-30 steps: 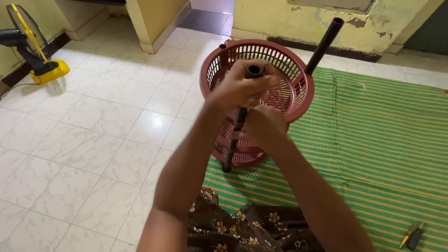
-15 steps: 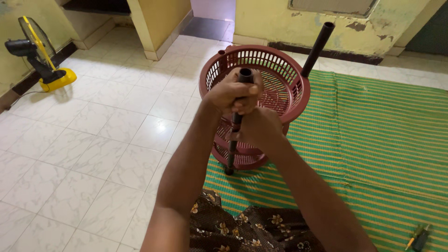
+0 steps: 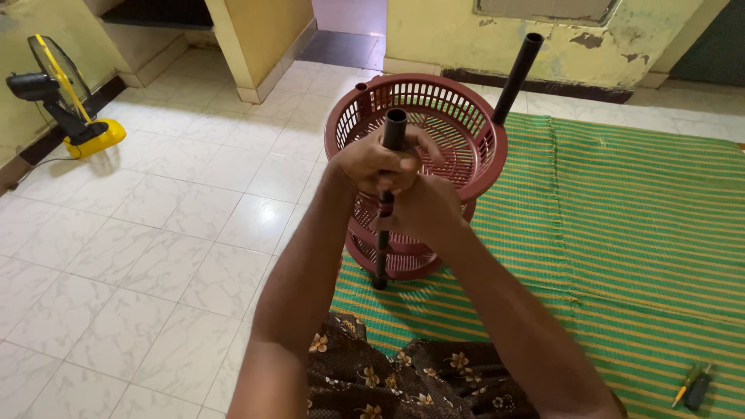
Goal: The person assembles a three-tier plastic basket stand by inserting black cylindrical legs into the basket holes and securing them with a screwdriver. The person works on each leg sequentially, tightening them in place.
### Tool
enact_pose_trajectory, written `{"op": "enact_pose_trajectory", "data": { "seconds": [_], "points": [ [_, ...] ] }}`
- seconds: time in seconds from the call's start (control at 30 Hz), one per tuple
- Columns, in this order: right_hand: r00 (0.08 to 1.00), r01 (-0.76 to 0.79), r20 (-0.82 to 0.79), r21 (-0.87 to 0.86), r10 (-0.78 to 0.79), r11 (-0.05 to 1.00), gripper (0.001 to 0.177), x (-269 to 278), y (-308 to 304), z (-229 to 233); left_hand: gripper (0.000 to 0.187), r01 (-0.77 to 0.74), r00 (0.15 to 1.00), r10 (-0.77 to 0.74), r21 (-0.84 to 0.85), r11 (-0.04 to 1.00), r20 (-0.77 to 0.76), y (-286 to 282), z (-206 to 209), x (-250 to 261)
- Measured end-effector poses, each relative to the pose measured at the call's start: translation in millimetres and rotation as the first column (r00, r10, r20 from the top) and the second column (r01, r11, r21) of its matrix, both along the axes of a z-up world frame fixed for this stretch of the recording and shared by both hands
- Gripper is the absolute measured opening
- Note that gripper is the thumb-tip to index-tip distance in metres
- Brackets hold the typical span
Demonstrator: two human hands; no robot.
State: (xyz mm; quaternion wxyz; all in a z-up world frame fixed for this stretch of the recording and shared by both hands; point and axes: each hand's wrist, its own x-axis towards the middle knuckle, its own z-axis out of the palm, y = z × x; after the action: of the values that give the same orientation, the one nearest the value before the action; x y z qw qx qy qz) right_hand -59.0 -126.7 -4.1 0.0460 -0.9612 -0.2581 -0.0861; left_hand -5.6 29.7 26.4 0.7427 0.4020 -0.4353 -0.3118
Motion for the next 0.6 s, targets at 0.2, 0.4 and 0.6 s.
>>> {"op": "enact_pose_trajectory", "data": {
  "seconds": [0.2,0.4,0.6],
  "points": [
    [0.998,0.05,-0.03,0.135,-0.046,0.99,0.04,13,-4,-5,0.017,-0.937,-0.268,0.923,-0.296,-0.184,0.276,-67,-21,-44],
    [0.999,0.025,-0.041,0.044,-0.024,0.999,0.047,2,-3,-5,0.029,-0.502,0.862,0.507,-0.097,0.859,0.025,-11,-19,-29],
    [1.0,-0.01,0.013,0.155,0.008,0.988,0.053,-6,3,3,0.041,-0.052,0.993,0.045,0.071,0.996,0.109,12,-14,-1]
  ]
}}
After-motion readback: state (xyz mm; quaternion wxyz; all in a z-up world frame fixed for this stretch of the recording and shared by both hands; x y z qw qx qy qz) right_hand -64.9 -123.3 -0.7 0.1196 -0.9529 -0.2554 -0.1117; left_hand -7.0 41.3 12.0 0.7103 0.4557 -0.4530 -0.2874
